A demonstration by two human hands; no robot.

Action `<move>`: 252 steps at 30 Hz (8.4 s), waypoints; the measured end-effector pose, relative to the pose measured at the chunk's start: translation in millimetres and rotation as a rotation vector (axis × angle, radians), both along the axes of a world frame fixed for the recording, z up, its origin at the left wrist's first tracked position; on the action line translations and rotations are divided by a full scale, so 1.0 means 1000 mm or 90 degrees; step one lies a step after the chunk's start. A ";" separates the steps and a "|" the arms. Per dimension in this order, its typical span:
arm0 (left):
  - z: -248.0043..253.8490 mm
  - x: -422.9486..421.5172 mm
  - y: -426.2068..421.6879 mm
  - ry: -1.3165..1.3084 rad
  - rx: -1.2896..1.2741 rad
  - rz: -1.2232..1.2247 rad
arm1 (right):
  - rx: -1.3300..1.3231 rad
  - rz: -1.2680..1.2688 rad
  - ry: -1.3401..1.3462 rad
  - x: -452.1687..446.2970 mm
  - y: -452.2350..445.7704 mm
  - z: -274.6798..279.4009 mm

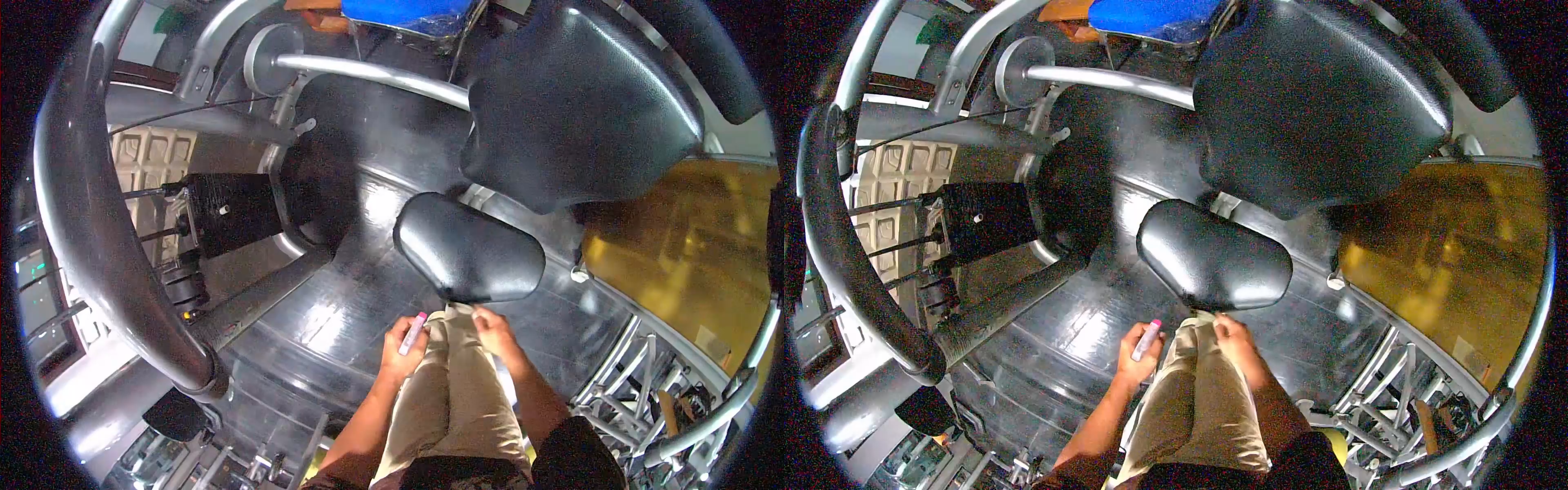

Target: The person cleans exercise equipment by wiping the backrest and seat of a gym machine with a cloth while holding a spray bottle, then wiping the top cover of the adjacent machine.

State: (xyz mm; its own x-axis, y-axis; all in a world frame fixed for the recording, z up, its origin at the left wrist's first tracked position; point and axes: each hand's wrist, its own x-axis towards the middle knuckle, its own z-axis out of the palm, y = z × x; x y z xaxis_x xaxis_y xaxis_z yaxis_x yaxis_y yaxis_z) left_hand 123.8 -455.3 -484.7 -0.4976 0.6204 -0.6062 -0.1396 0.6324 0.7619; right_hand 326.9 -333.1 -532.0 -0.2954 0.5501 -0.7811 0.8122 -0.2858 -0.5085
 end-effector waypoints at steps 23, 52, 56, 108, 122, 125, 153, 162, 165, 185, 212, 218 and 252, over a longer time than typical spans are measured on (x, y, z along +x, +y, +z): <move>-0.015 -0.008 -0.039 0.008 -0.046 0.000 | 0.132 0.596 -0.078 -0.084 0.030 -0.029; 0.006 -0.011 0.022 0.045 -0.025 0.065 | 0.163 0.234 0.081 0.012 -0.014 -0.030; 0.006 -0.009 0.020 -0.050 -0.032 0.151 | 0.185 -0.008 0.115 0.004 0.068 -0.020; 0.018 -0.024 0.017 -0.033 -0.048 0.262 | 0.083 0.732 -0.026 -0.096 0.020 -0.056; -0.002 -0.028 0.017 -0.064 -0.082 0.230 | 0.315 0.029 0.004 -0.132 0.155 -0.045; -0.002 -0.025 -0.003 -0.091 -0.087 0.220 | 0.285 0.110 -0.089 -0.169 0.175 -0.063; 0.006 -0.052 0.033 -0.058 -0.036 0.192 | 0.295 0.048 -0.054 -0.160 0.167 -0.042; 0.004 -0.048 -0.007 -0.054 -0.069 0.182 | 0.271 0.394 -0.071 -0.225 0.101 -0.072; 0.002 -0.048 -0.013 -0.055 -0.077 0.173 | 0.211 0.751 -0.023 -0.213 0.034 -0.113; 0.010 -0.052 -0.007 -0.050 -0.108 0.105 | 0.324 0.728 -0.070 -0.197 0.015 -0.102; 0.086 -0.032 -0.038 0.042 0.014 0.083 | 0.278 0.241 0.192 -0.076 0.031 0.010; 0.175 -0.013 -0.025 -0.013 0.082 0.119 | 0.167 -0.104 0.245 -0.063 -0.018 0.097; 0.432 0.241 -0.037 0.133 0.610 -0.357 | 0.266 -0.293 0.532 0.276 -0.111 0.482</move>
